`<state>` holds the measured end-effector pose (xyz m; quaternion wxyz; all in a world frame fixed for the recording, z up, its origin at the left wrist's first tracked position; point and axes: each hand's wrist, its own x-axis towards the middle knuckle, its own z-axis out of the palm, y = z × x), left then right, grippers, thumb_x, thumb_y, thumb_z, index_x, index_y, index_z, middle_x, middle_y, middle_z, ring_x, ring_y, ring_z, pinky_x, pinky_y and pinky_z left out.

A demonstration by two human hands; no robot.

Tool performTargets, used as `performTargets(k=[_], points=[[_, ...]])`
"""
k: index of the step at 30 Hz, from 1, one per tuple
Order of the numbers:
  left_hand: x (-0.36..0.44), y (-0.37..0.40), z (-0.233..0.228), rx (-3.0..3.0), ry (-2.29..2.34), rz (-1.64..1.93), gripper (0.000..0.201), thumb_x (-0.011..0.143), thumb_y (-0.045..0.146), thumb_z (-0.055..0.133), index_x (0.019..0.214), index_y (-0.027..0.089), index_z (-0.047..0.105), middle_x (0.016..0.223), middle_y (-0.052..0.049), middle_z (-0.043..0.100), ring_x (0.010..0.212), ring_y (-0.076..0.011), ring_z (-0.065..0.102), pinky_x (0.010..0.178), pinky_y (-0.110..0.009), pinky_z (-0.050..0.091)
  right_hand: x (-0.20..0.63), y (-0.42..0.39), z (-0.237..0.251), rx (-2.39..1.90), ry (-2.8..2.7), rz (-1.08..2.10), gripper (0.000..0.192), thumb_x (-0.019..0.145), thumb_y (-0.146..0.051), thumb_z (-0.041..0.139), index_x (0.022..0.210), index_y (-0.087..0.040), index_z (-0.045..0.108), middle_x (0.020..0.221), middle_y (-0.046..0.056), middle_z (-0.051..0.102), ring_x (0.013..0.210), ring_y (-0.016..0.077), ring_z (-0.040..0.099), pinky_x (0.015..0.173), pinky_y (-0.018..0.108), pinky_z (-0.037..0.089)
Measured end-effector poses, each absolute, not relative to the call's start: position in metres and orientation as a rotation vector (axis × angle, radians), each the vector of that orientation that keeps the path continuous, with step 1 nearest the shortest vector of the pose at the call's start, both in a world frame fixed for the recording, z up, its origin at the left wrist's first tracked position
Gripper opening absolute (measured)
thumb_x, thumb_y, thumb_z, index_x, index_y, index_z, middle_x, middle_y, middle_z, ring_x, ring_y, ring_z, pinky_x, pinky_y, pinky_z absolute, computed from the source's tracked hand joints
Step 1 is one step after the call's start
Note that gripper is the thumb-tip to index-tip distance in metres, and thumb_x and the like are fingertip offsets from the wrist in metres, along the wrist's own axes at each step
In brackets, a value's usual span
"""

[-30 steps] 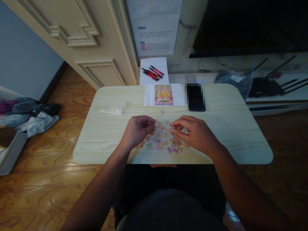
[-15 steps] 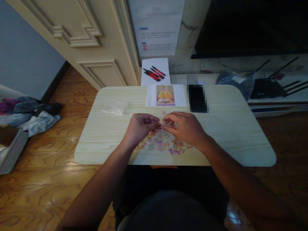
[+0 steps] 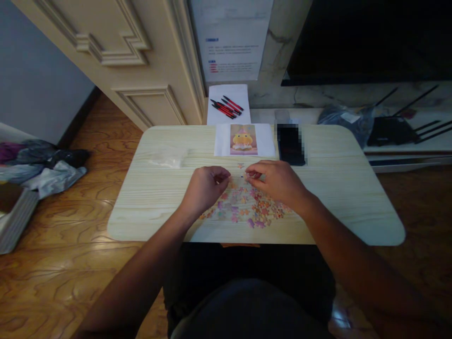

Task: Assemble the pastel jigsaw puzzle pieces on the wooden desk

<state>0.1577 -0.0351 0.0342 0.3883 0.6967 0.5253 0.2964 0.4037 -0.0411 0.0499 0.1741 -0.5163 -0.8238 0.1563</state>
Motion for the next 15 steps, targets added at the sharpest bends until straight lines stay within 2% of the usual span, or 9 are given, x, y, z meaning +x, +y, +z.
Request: performTargets(k=[6,15], points=[[0.162,-0.009,0.037,2.253,1.327,0.659,0.019,0.089,0.017,0.069,0.098,0.018,0.086,0.094,-0.01,0.083,0.083,-0.0233,0.074,0.086,-0.04,0.061,0.406,-0.017,0.038,-1.513,-2.299,0.534,0.01,0.096,-0.022,0.077,0.1,-0.022,0.087,0.092,0.005,0.086,0.085,0.0228,0.08,0.082,0.037,0.059],[0.174,0.019,0.019,2.399,1.204,0.589,0.031,0.085,0.009,0.068,0.112,0.012,0.084,0.113,-0.016,0.081,0.108,-0.0295,0.074,0.1,-0.047,0.061,0.396,-0.009,0.031,-1.506,-2.352,0.481,0.012,0.092,-0.016,0.078,0.101,-0.021,0.085,0.096,0.007,0.086,0.09,0.0261,0.08,0.083,0.039,0.059]])
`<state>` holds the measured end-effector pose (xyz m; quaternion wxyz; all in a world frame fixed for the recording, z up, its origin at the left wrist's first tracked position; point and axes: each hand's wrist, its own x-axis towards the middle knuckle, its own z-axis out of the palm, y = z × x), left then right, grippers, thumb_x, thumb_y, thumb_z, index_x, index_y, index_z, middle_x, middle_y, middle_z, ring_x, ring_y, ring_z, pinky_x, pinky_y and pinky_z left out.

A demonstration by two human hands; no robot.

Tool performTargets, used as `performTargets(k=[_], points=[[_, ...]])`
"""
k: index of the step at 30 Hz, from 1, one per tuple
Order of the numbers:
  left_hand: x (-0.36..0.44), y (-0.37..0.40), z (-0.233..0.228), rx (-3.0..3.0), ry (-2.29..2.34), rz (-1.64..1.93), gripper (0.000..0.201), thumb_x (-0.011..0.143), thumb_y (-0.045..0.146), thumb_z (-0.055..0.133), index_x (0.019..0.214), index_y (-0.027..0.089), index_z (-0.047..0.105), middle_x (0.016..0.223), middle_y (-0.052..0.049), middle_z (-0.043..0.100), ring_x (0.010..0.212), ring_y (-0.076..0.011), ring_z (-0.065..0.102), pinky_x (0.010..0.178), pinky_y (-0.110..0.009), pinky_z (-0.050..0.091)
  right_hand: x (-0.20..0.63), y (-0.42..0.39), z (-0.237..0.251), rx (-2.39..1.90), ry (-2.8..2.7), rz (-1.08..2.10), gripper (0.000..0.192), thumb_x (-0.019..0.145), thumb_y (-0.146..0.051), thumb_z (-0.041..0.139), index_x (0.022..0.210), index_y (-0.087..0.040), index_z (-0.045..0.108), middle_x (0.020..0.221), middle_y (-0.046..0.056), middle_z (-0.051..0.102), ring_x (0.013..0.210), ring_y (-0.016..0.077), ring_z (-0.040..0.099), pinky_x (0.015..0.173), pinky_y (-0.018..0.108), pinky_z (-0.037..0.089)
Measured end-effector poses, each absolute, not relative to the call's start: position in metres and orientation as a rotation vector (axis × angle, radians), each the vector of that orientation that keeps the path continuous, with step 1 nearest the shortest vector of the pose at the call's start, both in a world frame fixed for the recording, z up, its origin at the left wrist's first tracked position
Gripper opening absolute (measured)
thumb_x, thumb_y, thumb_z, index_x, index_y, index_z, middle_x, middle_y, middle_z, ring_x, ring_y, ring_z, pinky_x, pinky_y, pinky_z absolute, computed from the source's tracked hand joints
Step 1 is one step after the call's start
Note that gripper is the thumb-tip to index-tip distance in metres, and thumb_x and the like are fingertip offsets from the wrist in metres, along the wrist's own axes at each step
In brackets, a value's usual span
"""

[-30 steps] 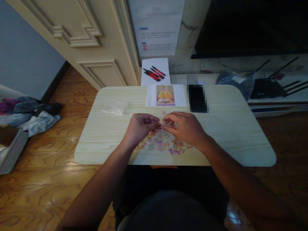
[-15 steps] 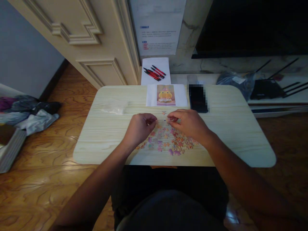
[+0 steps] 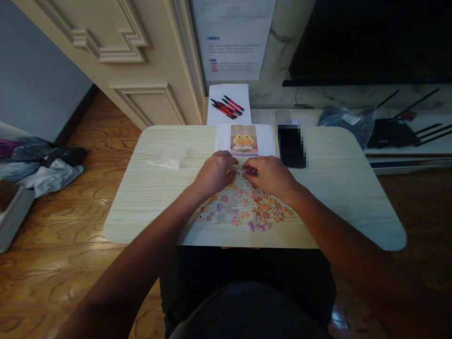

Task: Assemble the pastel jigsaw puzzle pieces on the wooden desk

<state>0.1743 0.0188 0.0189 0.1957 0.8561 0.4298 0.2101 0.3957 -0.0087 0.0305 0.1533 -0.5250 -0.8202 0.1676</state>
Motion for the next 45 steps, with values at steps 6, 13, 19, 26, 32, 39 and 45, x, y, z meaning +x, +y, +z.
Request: performTargets(k=[6,13,19,26,32,39,45], points=[[0.175,0.019,0.019,2.422,1.11,0.552,0.026,0.089,0.006,0.058,0.093,0.015,0.082,0.102,-0.013,0.076,0.102,-0.0257,0.07,0.094,-0.042,0.059,0.396,-0.008,0.032,-1.509,-2.348,0.498,0.011,0.093,-0.017,0.078,0.101,-0.021,0.085,0.095,0.006,0.084,0.087,0.0242,0.078,0.081,0.037,0.056],[0.174,0.021,0.013,2.45,1.087,0.585,0.026,0.09,0.007,0.056,0.093,0.015,0.081,0.102,-0.013,0.075,0.099,-0.0239,0.068,0.091,-0.04,0.057,0.4,-0.006,0.029,-1.516,-2.343,0.513,0.011,0.095,-0.021,0.08,0.104,-0.021,0.086,0.096,0.006,0.084,0.087,0.0237,0.076,0.082,0.036,0.053],[0.172,0.019,0.013,2.4,1.061,0.657,0.024,0.089,0.007,0.058,0.095,0.015,0.08,0.102,-0.012,0.075,0.1,-0.0248,0.068,0.091,-0.04,0.057,0.404,-0.007,0.026,-1.477,-2.316,0.577,0.012,0.095,-0.021,0.081,0.107,-0.021,0.086,0.1,0.007,0.084,0.088,0.0232,0.077,0.084,0.036,0.055],[0.17,0.017,0.012,2.377,1.067,0.657,0.025,0.089,0.007,0.059,0.096,0.015,0.082,0.101,-0.012,0.075,0.099,-0.0248,0.067,0.091,-0.04,0.057,0.405,-0.008,0.023,-1.448,-2.252,0.627,0.012,0.095,-0.022,0.081,0.106,-0.023,0.086,0.101,0.006,0.083,0.086,0.0227,0.076,0.084,0.037,0.056],[0.169,0.016,0.011,2.368,1.091,0.658,0.031,0.089,0.006,0.059,0.104,0.014,0.084,0.105,-0.013,0.078,0.101,-0.0259,0.07,0.094,-0.042,0.058,0.41,-0.009,0.02,-1.406,-2.277,0.628,0.013,0.094,-0.026,0.085,0.106,-0.022,0.086,0.102,0.007,0.082,0.09,0.0235,0.075,0.085,0.037,0.055],[0.156,0.022,0.019,2.295,1.184,0.688,0.029,0.085,0.005,0.063,0.103,0.014,0.084,0.102,-0.011,0.08,0.091,-0.0213,0.071,0.09,-0.039,0.061,0.407,-0.014,0.022,-1.342,-2.245,0.709,0.011,0.092,-0.025,0.088,0.101,-0.022,0.086,0.096,0.005,0.078,0.085,0.0203,0.071,0.082,0.034,0.052],[0.136,0.022,0.039,2.294,1.243,0.604,0.02,0.088,0.01,0.068,0.097,0.015,0.085,0.094,-0.008,0.08,0.082,-0.0186,0.071,0.08,-0.034,0.059,0.4,-0.015,0.023,-1.267,-2.317,0.713,0.01,0.089,-0.026,0.09,0.097,-0.024,0.085,0.088,0.002,0.076,0.084,0.0208,0.07,0.084,0.036,0.051]])
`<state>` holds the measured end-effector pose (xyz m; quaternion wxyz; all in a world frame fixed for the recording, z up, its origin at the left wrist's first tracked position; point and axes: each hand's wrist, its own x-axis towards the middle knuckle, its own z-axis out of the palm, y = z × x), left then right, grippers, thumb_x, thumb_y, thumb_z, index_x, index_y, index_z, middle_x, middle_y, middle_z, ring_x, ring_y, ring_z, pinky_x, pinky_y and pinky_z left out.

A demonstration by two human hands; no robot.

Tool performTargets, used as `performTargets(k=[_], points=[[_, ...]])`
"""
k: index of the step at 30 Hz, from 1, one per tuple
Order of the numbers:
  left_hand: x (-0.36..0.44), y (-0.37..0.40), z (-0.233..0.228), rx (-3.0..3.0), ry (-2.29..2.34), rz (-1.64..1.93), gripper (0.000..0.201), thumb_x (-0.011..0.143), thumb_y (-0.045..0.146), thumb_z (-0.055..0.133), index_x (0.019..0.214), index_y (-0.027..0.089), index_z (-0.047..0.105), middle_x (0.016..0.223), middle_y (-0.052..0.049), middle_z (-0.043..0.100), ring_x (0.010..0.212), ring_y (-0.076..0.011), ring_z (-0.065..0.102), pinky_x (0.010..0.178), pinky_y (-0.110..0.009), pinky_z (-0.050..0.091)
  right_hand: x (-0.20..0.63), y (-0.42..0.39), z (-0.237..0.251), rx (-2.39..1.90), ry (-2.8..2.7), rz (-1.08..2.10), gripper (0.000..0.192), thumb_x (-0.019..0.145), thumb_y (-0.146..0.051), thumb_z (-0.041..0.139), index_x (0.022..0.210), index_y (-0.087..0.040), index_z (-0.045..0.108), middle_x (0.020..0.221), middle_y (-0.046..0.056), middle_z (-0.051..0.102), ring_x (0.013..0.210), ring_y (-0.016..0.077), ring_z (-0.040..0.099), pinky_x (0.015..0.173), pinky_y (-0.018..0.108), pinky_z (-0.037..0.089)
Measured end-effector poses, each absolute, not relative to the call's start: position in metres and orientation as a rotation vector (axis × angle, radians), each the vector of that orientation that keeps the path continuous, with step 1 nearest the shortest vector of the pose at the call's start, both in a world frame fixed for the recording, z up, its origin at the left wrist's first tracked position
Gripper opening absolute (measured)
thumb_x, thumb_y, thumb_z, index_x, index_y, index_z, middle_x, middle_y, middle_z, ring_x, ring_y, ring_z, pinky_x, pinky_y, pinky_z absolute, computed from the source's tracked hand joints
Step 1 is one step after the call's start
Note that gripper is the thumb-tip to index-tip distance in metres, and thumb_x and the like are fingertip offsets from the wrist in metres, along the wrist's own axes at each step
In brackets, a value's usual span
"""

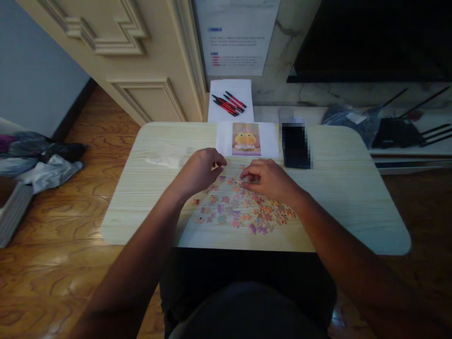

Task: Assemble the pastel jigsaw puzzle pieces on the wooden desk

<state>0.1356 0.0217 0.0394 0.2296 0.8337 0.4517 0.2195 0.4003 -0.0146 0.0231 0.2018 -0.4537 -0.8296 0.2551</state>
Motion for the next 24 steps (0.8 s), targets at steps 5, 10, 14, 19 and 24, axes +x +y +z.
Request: performTargets(k=[5,10,14,19,24], points=[[0.118,0.025,0.046,2.301,1.203,0.501,0.018,0.089,0.015,0.071,0.099,0.017,0.086,0.092,-0.008,0.081,0.078,-0.0181,0.071,0.073,-0.032,0.056,0.407,-0.013,0.02,-1.243,-2.243,0.76,0.01,0.093,-0.025,0.082,0.101,-0.021,0.086,0.089,0.003,0.078,0.077,0.0175,0.068,0.077,0.033,0.05],[0.119,0.035,0.04,2.302,0.962,0.372,0.018,0.089,0.017,0.073,0.103,0.017,0.085,0.095,-0.007,0.082,0.083,-0.0179,0.073,0.078,-0.03,0.057,0.416,-0.01,0.018,-1.272,-2.117,0.82,0.014,0.092,-0.025,0.074,0.098,-0.021,0.086,0.077,0.001,0.074,0.062,0.0135,0.057,0.064,0.03,0.043],[0.128,0.032,0.034,2.285,0.839,0.436,0.02,0.09,0.018,0.075,0.108,0.018,0.085,0.103,-0.009,0.082,0.092,-0.0197,0.074,0.087,-0.034,0.06,0.42,-0.009,0.023,-1.29,-2.062,0.76,0.016,0.094,-0.031,0.072,0.094,-0.021,0.085,0.078,0.002,0.073,0.064,0.0143,0.057,0.064,0.03,0.042],[0.133,0.027,0.027,2.273,0.764,0.448,0.015,0.093,0.019,0.074,0.102,0.02,0.085,0.101,-0.008,0.08,0.091,-0.0197,0.073,0.086,-0.034,0.06,0.422,-0.009,0.026,-1.326,-2.008,0.707,0.021,0.097,-0.037,0.072,0.09,-0.021,0.083,0.077,0.002,0.072,0.065,0.0155,0.055,0.063,0.032,0.042],[0.134,0.027,0.02,2.251,0.781,0.474,0.013,0.094,0.022,0.072,0.098,0.018,0.083,0.096,-0.008,0.078,0.087,-0.0183,0.071,0.083,-0.032,0.059,0.425,-0.009,0.026,-1.346,-1.919,0.678,0.024,0.097,-0.043,0.072,0.094,-0.021,0.083,0.078,0.002,0.073,0.062,0.0145,0.053,0.061,0.032,0.042]])
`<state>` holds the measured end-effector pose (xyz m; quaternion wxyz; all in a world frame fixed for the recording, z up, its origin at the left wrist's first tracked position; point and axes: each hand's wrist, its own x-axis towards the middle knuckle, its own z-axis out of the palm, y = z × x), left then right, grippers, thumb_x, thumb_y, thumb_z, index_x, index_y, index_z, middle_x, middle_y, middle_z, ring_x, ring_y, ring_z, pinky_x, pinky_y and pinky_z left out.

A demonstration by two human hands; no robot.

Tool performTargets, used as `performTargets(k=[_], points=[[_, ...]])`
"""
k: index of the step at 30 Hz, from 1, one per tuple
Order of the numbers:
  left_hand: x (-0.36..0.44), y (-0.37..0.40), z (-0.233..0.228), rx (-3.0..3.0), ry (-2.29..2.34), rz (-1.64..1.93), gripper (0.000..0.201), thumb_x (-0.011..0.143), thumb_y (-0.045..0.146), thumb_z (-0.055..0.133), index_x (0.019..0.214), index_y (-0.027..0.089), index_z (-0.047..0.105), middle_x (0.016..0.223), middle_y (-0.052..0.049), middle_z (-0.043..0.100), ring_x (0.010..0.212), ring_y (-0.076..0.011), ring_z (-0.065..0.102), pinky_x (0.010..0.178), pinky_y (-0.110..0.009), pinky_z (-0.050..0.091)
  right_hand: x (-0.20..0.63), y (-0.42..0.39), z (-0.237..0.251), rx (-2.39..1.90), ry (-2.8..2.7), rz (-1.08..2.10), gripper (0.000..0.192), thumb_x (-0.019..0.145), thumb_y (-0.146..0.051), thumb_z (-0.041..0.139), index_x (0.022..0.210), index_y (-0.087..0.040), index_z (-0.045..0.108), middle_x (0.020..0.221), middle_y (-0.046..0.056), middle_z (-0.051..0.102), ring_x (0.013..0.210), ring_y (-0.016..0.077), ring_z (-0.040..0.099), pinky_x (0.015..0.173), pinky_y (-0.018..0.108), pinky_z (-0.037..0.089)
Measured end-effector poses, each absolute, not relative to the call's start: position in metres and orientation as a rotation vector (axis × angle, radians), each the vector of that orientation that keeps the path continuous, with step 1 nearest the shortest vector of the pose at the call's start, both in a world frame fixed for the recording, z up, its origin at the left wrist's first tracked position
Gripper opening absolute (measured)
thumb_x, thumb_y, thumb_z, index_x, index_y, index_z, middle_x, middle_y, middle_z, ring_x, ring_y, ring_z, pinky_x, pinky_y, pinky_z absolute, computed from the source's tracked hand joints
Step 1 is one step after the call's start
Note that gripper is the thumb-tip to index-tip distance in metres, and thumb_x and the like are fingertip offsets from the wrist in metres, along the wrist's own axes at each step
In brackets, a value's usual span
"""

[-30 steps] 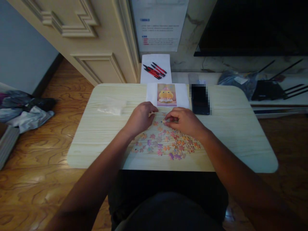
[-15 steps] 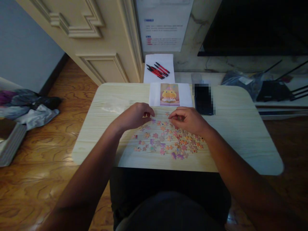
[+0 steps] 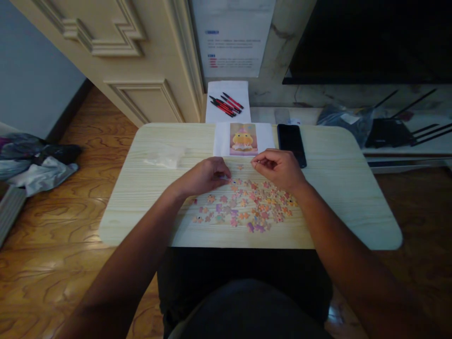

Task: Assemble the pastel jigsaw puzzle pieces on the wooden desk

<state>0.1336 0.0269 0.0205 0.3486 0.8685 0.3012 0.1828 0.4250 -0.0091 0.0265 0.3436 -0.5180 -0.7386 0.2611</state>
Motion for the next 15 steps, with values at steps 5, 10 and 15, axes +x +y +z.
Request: performTargets(k=[5,10,15], points=[[0.132,0.025,0.016,2.142,0.842,0.514,0.01,0.092,0.026,0.073,0.094,0.018,0.078,0.093,-0.006,0.076,0.08,-0.016,0.069,0.074,-0.028,0.057,0.432,-0.009,0.031,-1.356,-1.837,0.635,0.026,0.096,-0.045,0.072,0.093,-0.021,0.083,0.075,0.002,0.072,0.062,0.0147,0.053,0.061,0.032,0.044],[0.127,0.027,0.014,2.127,0.82,0.487,0.013,0.093,0.029,0.074,0.097,0.018,0.079,0.094,-0.006,0.077,0.082,-0.0169,0.07,0.077,-0.03,0.058,0.445,-0.006,0.03,-1.321,-1.815,0.739,0.027,0.094,-0.046,0.075,0.095,-0.021,0.084,0.075,0.002,0.072,0.063,0.0146,0.056,0.06,0.03,0.043],[0.125,0.029,0.011,2.089,0.828,0.488,0.016,0.095,0.033,0.074,0.098,0.018,0.079,0.095,-0.007,0.077,0.082,-0.0171,0.069,0.077,-0.031,0.059,0.461,-0.007,0.038,-1.347,-1.949,0.992,0.027,0.089,-0.048,0.079,0.089,-0.021,0.083,0.07,0.001,0.071,0.062,0.0144,0.058,0.058,0.029,0.042]])
